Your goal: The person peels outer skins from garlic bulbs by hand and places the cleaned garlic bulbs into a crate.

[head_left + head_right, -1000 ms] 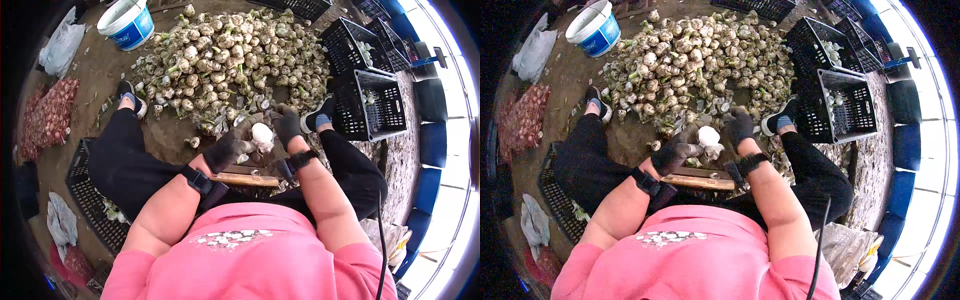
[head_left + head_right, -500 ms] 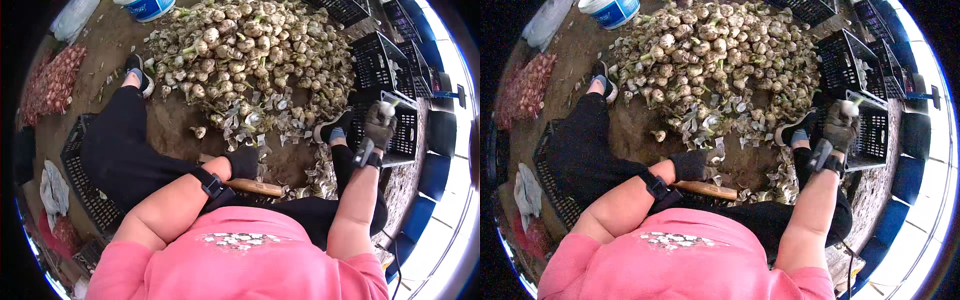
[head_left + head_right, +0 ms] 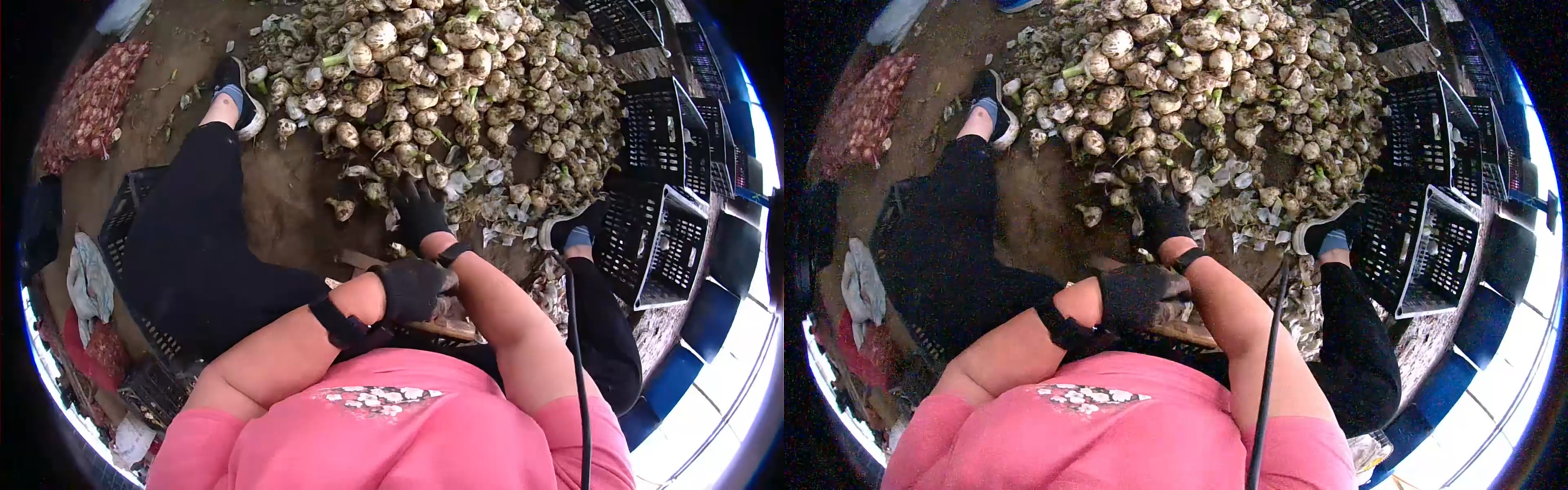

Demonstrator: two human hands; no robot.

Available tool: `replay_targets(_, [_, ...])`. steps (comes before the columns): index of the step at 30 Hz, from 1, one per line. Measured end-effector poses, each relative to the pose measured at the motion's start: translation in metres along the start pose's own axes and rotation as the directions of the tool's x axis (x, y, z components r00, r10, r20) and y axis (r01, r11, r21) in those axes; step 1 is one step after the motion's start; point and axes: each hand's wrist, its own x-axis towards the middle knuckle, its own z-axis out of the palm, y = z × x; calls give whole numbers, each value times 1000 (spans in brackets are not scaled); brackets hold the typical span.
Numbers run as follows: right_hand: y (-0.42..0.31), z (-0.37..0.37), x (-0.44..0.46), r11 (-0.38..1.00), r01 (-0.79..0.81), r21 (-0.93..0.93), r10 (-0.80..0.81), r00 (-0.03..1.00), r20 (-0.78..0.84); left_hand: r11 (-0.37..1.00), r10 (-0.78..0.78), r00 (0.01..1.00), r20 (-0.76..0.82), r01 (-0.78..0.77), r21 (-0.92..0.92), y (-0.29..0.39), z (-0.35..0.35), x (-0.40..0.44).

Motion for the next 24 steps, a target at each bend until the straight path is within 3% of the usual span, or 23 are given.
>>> replay_targets(1, [9, 4, -7, 1000, 15, -27, -14, 1000, 26, 994, -106, 994, -12, 106, -10, 13, -13, -6])
replay_targets(4, [51, 10, -44, 991, 30, -128, -18, 995, 95, 996, -88, 991, -102, 87, -13, 11, -7, -6])
replay_targets(5, [76, 24, -70, 971, 120, -207, -111, 992, 56, 997, -77, 992, -101, 76, -17, 12, -7, -7])
replay_targets(6, [96, 29, -96, 986, 146, -80, -145, 989, 17, 996, -89, 991, -99, 87, -32, 14, -8, -8])
replay_targets(7, [96, 3, -111, 979, -167, 115, 98, 888, 449, 994, -101, 990, -98, 97, -46, 17, -9, -9])
replay_targets(8, [75, -40, -130, 978, -203, -55, 199, 804, 561, 992, -113, 989, -97, 107, -61, 19, -9, -9])
replay_targets(9, [74, -58, -146, 969, -201, -146, 247, 703, 667, 993, -52, 967, -249, 23, -120, 10, 6, -8])
replay_targets(10, [81, -66, -155, 964, -194, -183, 265, 604, 752, 993, -36, 969, -245, 8, -115, 5, 9, -7])
replay_targets(11, [89, -69, -153, 958, -228, -177, 278, 573, 771, 998, -29, 976, -217, 15, -68, 0, 11, -7])
replay_targets(12, [98, -67, -144, 949, -280, -147, 292, 595, 749, 999, -28, 981, -192, 24, -23, -3, 14, -5])
replay_targets(14, [108, -59, -111, 924, -383, -15, 328, 772, 545, 995, -95, 981, -169, 99, 17, 6, 6, -6])
replay_targets(15, [120, -43, -91, 951, -299, 82, 270, 928, 259, 998, -60, 983, -172, 61, -2, 3, 8, -4])
replay_targets(16, [124, -33, -70, 971, -185, 149, 197, 978, -64, 1000, -26, 985, -173, 24, -16, -3, 9, -3])
replay_targets(18, [110, -44, -30, 906, -347, 243, 373, 925, -70, 997, 2, 982, -190, 14, 81, -13, 11, 1])
replay_targets(19, [107, -46, -16, 878, -390, 278, 424, 903, -72, 998, -41, 970, -238, 52, 39, -14, 11, 0])
replay_targets(21, [111, -26, -5, 801, -573, 175, 593, 800, -94, 995, -92, 950, -298, 77, -61, -7, 2, -8])
replay_targets(22, [114, -28, -17, 900, -432, 59, 434, 901, -17, 995, -94, 953, -288, 83, -50, 0, -4, -10])
replay_targets(23, [138, 5, -14, 948, -302, -103, 318, 917, 242, 974, -223, 950, -217, 223, -24, 7, -11, -10])
replay_targets(24, [154, 40, -52, 987, 17, -158, -22, 999, -34, 935, -348, 924, -158, 354, 9, 9, -17, -8])
